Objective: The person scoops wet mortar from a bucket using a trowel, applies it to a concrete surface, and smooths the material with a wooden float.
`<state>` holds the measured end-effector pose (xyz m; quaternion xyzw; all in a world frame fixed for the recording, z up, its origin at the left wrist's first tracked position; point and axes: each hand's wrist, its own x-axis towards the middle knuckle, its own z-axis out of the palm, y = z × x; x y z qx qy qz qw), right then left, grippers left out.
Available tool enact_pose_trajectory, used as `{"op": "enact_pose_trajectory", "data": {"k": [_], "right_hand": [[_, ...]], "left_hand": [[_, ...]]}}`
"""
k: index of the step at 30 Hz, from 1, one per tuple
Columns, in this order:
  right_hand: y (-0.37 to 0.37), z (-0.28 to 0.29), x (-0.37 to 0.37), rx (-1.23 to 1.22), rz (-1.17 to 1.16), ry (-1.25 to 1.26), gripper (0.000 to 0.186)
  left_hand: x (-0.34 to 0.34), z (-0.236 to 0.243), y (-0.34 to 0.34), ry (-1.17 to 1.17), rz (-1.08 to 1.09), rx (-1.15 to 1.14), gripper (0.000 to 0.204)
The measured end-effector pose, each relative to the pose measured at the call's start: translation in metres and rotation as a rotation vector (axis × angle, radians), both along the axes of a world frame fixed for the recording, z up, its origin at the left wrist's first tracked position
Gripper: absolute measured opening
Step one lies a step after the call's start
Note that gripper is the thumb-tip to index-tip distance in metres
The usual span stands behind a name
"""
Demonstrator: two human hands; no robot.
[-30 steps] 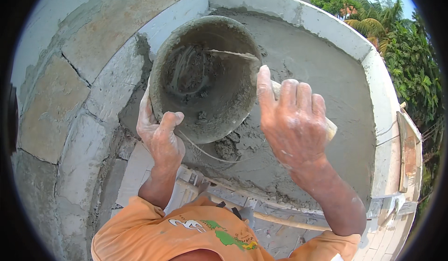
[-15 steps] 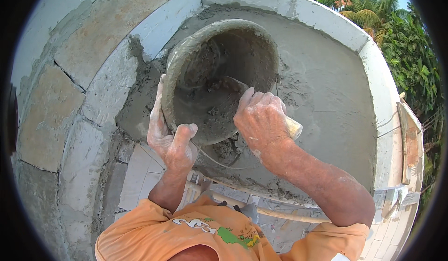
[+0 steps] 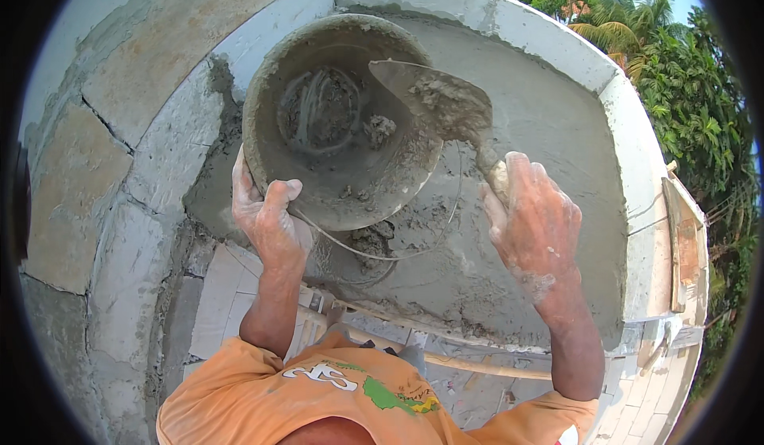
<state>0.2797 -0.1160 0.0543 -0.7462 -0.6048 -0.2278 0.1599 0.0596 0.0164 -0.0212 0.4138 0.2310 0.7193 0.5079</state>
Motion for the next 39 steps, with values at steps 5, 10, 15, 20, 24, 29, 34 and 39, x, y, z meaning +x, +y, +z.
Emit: {"op": "enact_pose_trajectory", "data": {"k": [5,10,15,20,24,29,34,39], "right_hand": [[0.0,-0.023,0.0,0.045,0.025,1.059,0.026],[0.001,-0.056,-0.008,0.292,0.135,1.766,0.03],[0.01,-0.023,-0.009,0.626,0.43,2.071,0.035],[0.028,0.026,-0.016,0.554,0.717,2.102,0.037],[0.044,0.056,-0.028,0.51,0.705,1.916,0.032],[0.061,0.065,-0.041,0.43,0.678,1.889,0.027],[0.063,0.056,-0.019,0.481,0.617,1.933,0.047],[0.072,0.053,-0.003,0.438,0.565,2.01,0.047]], "left_hand": [[0.012,-0.004,0.0,-0.066,-0.017,-0.036,0.072],[0.017,-0.01,-0.007,-0.107,-0.077,-0.106,0.074],[0.025,-0.017,-0.014,-0.144,-0.202,-0.167,0.065],[0.034,-0.025,-0.008,-0.253,-0.307,-0.151,0.077],[0.026,-0.031,0.0,-0.24,-0.539,-0.075,0.099],[0.03,-0.038,-0.003,-0.131,-0.55,-0.1,0.116],[0.045,-0.05,-0.005,0.013,-0.406,0.117,0.116],[0.056,-0.062,0.0,0.224,-0.066,0.284,0.104]]}}
